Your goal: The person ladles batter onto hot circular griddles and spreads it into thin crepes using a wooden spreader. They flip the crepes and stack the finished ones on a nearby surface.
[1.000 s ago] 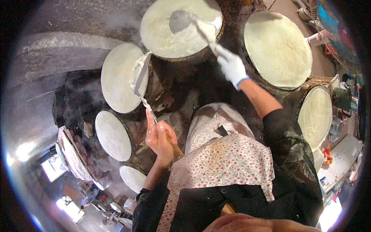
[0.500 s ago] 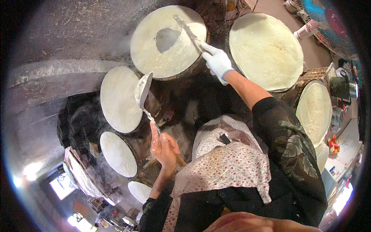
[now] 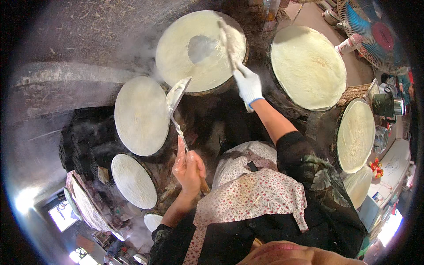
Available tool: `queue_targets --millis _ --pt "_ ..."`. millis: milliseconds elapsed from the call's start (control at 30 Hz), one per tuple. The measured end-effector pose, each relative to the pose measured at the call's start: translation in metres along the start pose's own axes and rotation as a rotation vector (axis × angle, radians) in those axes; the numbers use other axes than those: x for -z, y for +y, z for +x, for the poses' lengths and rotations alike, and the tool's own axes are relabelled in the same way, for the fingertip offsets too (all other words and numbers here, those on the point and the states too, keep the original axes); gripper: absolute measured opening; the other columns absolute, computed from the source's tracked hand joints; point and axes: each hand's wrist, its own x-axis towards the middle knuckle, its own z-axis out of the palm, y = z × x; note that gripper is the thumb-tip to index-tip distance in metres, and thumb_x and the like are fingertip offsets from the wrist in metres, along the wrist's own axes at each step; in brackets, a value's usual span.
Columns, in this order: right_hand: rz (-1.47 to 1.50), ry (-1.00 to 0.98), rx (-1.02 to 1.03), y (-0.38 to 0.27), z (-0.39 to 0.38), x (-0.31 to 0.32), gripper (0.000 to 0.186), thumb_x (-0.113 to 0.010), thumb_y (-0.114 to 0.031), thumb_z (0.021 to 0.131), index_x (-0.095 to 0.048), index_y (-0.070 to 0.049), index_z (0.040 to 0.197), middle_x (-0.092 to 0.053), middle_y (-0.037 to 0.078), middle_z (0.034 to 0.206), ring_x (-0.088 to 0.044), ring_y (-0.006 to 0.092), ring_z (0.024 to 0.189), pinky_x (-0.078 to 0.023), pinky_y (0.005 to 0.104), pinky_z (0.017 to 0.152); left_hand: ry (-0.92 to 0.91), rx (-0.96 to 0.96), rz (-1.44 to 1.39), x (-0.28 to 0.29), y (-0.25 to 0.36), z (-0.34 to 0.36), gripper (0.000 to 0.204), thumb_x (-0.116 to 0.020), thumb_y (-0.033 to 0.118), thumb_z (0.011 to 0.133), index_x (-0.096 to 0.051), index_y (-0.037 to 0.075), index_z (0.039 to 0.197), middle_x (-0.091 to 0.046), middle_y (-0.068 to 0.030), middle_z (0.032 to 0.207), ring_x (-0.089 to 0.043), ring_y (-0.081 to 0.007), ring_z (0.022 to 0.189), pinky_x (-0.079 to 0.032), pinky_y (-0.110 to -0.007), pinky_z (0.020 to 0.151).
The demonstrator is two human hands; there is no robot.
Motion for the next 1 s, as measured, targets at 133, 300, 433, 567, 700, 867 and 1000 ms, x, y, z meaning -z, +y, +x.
queue_targets --millis 133,300,433,567,700,867,1000 --pt "-0.244 -0.295 0.092 -0.009 0.005 -0.011 0.044 -0.065 -0.031 0.100 -0.067 -0.011 0.139 -0.074 0.021 0.126 -0.072 0.0320 0.116 -0.053 0.0371 0.100 -0.040 -0.015 0.009 0.018 -0.006 0.004 0.060 -0.045 0.009 0.112 -0.021 -0.002 0.166 -0.050 -0.0031 0.063 -0.042 -0.0083 0.044 -0.040 -0.024 0.043" --pt "-0.101 0.240 0.099 -0.024 0.010 -0.008 0.042 -0.063 -0.027 0.101 -0.067 -0.011 0.139 -0.074 0.015 0.128 -0.071 0.0303 0.118 -0.052 0.0369 0.104 -0.010 -0.030 0.008 0.051 -0.010 0.001 0.061 -0.046 0.010 0.112 -0.019 -0.005 0.165 -0.049 -0.0040 0.063 -0.040 -0.0093 0.043 -0.040 -0.026 0.041" --pt "-0.414 -0.053 0.356 -0.039 0.021 -0.017 0.047 -0.055 -0.044 0.101 -0.064 -0.025 0.143 -0.072 0.022 0.122 -0.069 0.0420 0.112 -0.054 0.0441 0.099 0.043 0.034 -0.009 0.069 -0.012 -0.008 0.061 -0.046 0.012 0.112 -0.022 -0.005 0.165 -0.048 -0.0036 0.062 -0.041 -0.0100 0.043 -0.039 -0.027 0.040" --pt "-0.501 0.033 0.250 -0.042 0.012 -0.017 0.046 -0.064 -0.040 0.098 -0.069 -0.012 0.135 -0.070 0.021 0.128 -0.067 0.0374 0.121 -0.052 0.0383 0.102 0.013 0.033 -0.026 0.085 -0.016 -0.013 0.059 -0.046 0.011 0.112 -0.023 -0.004 0.165 -0.048 -0.0033 0.062 -0.042 -0.0098 0.043 -0.039 -0.026 0.040" --pt "-0.360 0.280 0.012 -0.033 -0.019 -0.020 0.044 -0.058 -0.038 0.104 -0.062 -0.027 0.146 -0.072 0.016 0.128 -0.072 0.0358 0.113 -0.056 0.0408 0.098 0.003 -0.060 0.085 0.104 -0.022 -0.013 0.059 -0.046 0.010 0.112 -0.023 -0.005 0.164 -0.048 -0.0034 0.061 -0.043 -0.0089 0.043 -0.039 -0.025 0.041" --pt "-0.464 -0.082 0.183 -0.031 -0.022 -0.038 0.046 -0.061 -0.043 0.100 -0.064 -0.027 0.143 -0.073 0.021 0.121 -0.071 0.0386 0.112 -0.056 0.0431 0.096 0.015 0.023 0.012 0.112 -0.028 -0.009 0.059 -0.045 0.008 0.112 -0.022 -0.004 0.165 -0.050 -0.0035 0.062 -0.043 -0.0084 0.044 -0.039 -0.025 0.041" --pt "-0.313 0.279 0.297 -0.039 -0.003 -0.037 0.048 -0.064 -0.036 0.101 -0.065 -0.010 0.141 -0.074 0.021 0.123 -0.074 0.0263 0.112 -0.055 0.0380 0.096 0.058 0.018 -0.032 0.110 -0.025 -0.013 0.057 -0.045 0.003 0.110 -0.030 0.001 0.164 -0.053 -0.0016 0.063 -0.044 -0.0059 0.045 -0.038 -0.023 0.043"
